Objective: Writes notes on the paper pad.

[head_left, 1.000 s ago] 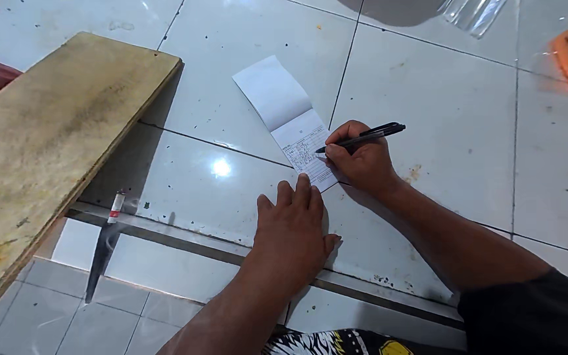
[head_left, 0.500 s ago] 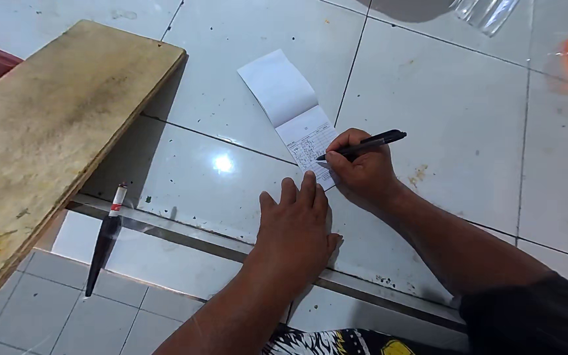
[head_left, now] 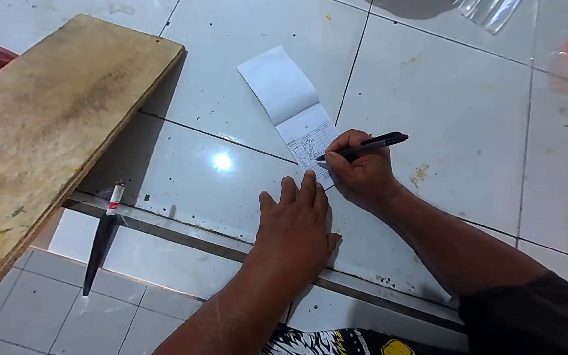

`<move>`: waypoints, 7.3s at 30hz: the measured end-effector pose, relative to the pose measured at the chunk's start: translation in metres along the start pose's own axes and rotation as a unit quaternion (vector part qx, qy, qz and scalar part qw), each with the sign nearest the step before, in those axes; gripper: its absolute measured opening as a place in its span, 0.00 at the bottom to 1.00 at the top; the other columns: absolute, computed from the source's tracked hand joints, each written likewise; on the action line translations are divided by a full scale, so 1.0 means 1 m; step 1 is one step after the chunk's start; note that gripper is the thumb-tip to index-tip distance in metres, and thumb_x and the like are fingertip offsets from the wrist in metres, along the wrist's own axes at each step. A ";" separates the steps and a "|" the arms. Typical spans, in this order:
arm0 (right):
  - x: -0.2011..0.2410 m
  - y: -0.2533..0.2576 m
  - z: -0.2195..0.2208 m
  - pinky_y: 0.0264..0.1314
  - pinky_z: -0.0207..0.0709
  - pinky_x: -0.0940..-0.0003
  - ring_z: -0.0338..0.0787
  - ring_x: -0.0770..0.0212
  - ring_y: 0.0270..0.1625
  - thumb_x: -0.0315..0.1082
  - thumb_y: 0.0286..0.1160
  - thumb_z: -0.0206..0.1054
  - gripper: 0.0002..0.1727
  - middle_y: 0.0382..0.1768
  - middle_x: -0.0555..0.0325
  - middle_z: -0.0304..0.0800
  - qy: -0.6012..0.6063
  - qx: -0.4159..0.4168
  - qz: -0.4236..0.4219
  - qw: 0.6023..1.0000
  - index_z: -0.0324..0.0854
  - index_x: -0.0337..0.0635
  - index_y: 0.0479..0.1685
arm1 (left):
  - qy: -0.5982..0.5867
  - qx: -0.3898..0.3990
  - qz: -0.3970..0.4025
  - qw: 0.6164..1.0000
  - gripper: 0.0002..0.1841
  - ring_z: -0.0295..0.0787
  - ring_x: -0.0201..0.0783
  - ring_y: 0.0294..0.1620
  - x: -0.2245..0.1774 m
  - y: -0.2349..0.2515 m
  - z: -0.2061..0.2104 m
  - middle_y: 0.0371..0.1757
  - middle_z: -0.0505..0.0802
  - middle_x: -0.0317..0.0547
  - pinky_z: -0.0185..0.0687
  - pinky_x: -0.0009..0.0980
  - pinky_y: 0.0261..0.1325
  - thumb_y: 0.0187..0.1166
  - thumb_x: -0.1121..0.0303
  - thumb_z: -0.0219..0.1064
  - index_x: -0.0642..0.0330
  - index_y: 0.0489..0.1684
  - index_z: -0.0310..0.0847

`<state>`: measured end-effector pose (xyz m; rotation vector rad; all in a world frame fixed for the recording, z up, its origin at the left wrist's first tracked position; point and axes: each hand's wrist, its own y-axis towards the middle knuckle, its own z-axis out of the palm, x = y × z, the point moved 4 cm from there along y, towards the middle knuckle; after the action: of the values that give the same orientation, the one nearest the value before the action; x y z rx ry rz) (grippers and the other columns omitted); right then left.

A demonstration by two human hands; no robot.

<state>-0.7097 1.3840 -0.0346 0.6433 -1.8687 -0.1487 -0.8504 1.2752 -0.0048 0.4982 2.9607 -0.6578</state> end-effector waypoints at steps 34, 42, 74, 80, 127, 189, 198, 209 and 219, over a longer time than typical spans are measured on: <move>0.003 -0.002 0.004 0.28 0.75 0.84 0.80 0.79 0.26 0.30 0.74 0.69 0.04 0.28 0.65 0.86 -0.026 0.020 0.012 0.999 0.85 0.39 0.37 | 0.001 0.002 0.005 1.000 0.47 0.55 0.61 0.89 0.000 0.000 -0.001 0.97 0.53 0.44 0.69 0.65 0.67 0.78 0.29 0.51 0.52 0.92 0.58; 0.002 -0.002 0.005 0.26 0.76 0.82 0.81 0.78 0.26 0.31 0.75 0.69 0.04 0.27 0.65 0.86 -0.022 0.025 0.016 0.999 0.85 0.39 0.38 | -0.012 0.007 0.001 1.000 0.47 0.54 0.62 0.90 0.000 0.001 -0.001 0.97 0.53 0.44 0.67 0.68 0.69 0.78 0.30 0.54 0.53 0.92 0.58; 0.004 0.003 -0.004 0.23 0.73 0.84 0.79 0.79 0.23 0.30 0.73 0.70 0.04 0.25 0.65 0.85 -0.035 -0.027 0.007 0.999 0.84 0.39 0.35 | -0.010 0.006 -0.002 1.000 0.45 0.56 0.60 0.90 0.000 0.000 -0.003 0.97 0.54 0.42 0.70 0.65 0.67 0.78 0.31 0.55 0.51 0.92 0.60; 0.001 -0.002 -0.002 0.25 0.75 0.84 0.80 0.78 0.25 0.28 0.73 0.70 0.02 0.27 0.65 0.85 -0.025 -0.011 0.019 0.999 0.84 0.39 0.35 | -0.010 0.006 0.000 1.000 0.45 0.56 0.61 0.90 0.000 0.000 -0.001 0.97 0.54 0.42 0.69 0.66 0.68 0.78 0.30 0.54 0.50 0.92 0.60; 0.000 0.002 -0.003 0.23 0.70 0.83 0.77 0.79 0.22 0.32 0.73 0.68 0.04 0.23 0.67 0.82 -0.106 -0.023 0.042 0.993 0.83 0.44 0.33 | -0.001 0.022 -0.008 1.000 0.46 0.54 0.59 0.91 0.000 0.001 -0.003 0.97 0.52 0.41 0.68 0.64 0.70 0.79 0.30 0.53 0.50 0.93 0.57; 0.000 0.016 -0.032 0.38 0.88 0.72 0.91 0.70 0.37 0.37 0.86 0.63 0.08 0.38 0.61 0.90 -0.105 -0.120 0.056 0.986 0.81 0.41 0.48 | -0.036 -0.106 0.007 0.994 0.29 0.79 0.51 0.71 0.004 -0.004 -0.008 0.64 0.86 0.46 0.74 0.55 0.69 0.79 0.38 0.62 0.50 0.67 0.83; -0.006 0.016 -0.027 0.38 0.89 0.71 0.93 0.69 0.36 0.38 0.87 0.63 0.08 0.38 0.61 0.92 -0.073 -0.097 0.100 0.987 0.80 0.42 0.50 | -0.037 -0.087 0.007 0.996 0.30 0.77 0.50 0.73 0.005 -0.002 -0.008 0.73 0.83 0.44 0.74 0.53 0.69 0.79 0.38 0.62 0.51 0.69 0.81; -0.002 0.019 -0.028 0.43 0.92 0.70 0.93 0.67 0.41 0.34 0.86 0.63 0.08 0.41 0.58 0.90 -0.047 -0.123 0.058 0.990 0.81 0.38 0.50 | -0.024 -0.109 0.006 0.994 0.32 0.79 0.51 0.70 0.005 -0.001 -0.009 0.76 0.80 0.46 0.77 0.52 0.64 0.79 0.39 0.62 0.52 0.72 0.80; 0.008 0.012 -0.016 0.43 0.93 0.66 0.94 0.65 0.40 0.33 0.85 0.63 0.09 0.41 0.56 0.91 -0.023 -0.067 0.006 0.997 0.79 0.36 0.51 | -0.004 -0.045 0.001 0.999 0.41 0.68 0.52 0.82 0.004 0.001 -0.004 0.93 0.64 0.40 0.72 0.52 0.68 0.80 0.38 0.59 0.50 0.91 0.61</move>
<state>-0.7019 1.3932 -0.0171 0.5390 -1.8881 -0.2805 -0.8541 1.2791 -0.0017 0.4911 2.9661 -0.5231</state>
